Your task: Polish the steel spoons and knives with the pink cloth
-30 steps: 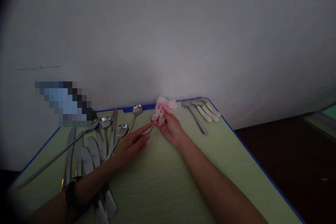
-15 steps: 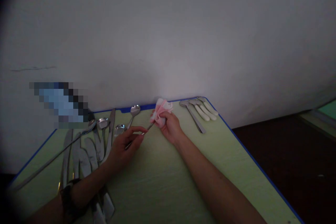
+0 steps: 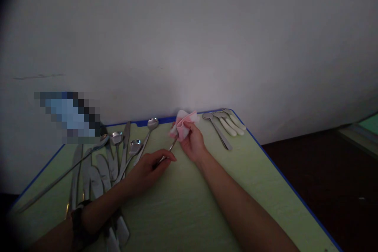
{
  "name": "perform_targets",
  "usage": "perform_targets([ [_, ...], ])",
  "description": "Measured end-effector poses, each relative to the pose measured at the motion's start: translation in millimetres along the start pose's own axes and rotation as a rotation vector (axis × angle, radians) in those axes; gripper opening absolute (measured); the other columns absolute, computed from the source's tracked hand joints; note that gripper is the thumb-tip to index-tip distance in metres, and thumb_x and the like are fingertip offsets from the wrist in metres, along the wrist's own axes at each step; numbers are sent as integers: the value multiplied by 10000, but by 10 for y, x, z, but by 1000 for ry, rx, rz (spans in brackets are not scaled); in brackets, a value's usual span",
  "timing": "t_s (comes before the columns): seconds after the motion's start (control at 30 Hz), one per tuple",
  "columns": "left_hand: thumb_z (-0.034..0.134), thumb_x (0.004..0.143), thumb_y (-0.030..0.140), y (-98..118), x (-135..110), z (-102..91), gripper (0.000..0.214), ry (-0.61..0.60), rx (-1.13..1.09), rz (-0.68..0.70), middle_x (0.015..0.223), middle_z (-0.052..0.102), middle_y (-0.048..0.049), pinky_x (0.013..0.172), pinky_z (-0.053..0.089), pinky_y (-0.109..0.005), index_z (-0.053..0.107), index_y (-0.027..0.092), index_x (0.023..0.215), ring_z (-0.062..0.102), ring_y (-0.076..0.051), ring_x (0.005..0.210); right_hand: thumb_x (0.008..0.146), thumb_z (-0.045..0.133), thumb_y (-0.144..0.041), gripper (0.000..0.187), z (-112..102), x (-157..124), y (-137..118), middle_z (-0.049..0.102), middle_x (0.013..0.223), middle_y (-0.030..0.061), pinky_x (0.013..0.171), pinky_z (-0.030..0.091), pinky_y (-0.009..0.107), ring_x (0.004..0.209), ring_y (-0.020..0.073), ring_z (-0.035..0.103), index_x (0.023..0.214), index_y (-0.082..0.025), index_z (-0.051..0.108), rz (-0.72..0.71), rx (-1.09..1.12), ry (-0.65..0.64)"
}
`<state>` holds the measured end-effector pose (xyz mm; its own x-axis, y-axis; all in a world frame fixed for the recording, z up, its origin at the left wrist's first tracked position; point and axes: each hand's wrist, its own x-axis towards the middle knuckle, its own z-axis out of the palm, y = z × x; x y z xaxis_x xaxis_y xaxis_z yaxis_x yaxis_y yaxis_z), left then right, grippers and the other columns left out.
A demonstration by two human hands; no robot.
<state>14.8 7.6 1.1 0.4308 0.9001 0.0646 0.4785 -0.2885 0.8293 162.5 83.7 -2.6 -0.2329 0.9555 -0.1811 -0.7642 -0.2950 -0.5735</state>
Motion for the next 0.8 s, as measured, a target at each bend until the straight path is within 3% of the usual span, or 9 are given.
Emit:
perform_targets([
  [0.13,425,863,247,19,-12,-22,242,-16,-16,-11,473,334,83,451,196,-204,647,158,907,310,-79,436,665,514,-48,210,0,30,21,683,768,-12,607,554,242,662,110,595,787,-166,638,-104,12,87],
  [0.37,483,835,255,-2,-34,-62,222,-245,-195,-62,459,356,81,430,215,-177,667,133,853,320,-65,422,603,658,-88,192,-1,-46,73,686,830,20,581,557,268,691,131,590,788,-136,679,-44,-230,-52],
  [0.6,500,830,258,-35,-33,-65,220,-248,-204,-26,478,395,73,436,255,-167,665,124,887,357,-65,434,620,749,-244,219,-35,-35,97,664,786,8,561,529,242,685,120,578,804,-149,678,-47,-255,-110],
  [0.7,547,811,268,2,-37,-67,198,-231,-138,4,485,384,77,444,262,-165,667,135,895,359,-64,443,639,741,-229,199,-50,1,111,659,778,-4,559,522,229,667,106,569,810,-155,672,-91,-208,-55],
  [0.8,610,777,275,37,-37,-52,179,-220,-31,70,567,485,54,499,310,-164,674,149,887,424,-66,503,673,712,-209,127,-60,47,116,656,751,-15,563,519,224,650,101,571,778,-166,655,-149,-116,29],
])
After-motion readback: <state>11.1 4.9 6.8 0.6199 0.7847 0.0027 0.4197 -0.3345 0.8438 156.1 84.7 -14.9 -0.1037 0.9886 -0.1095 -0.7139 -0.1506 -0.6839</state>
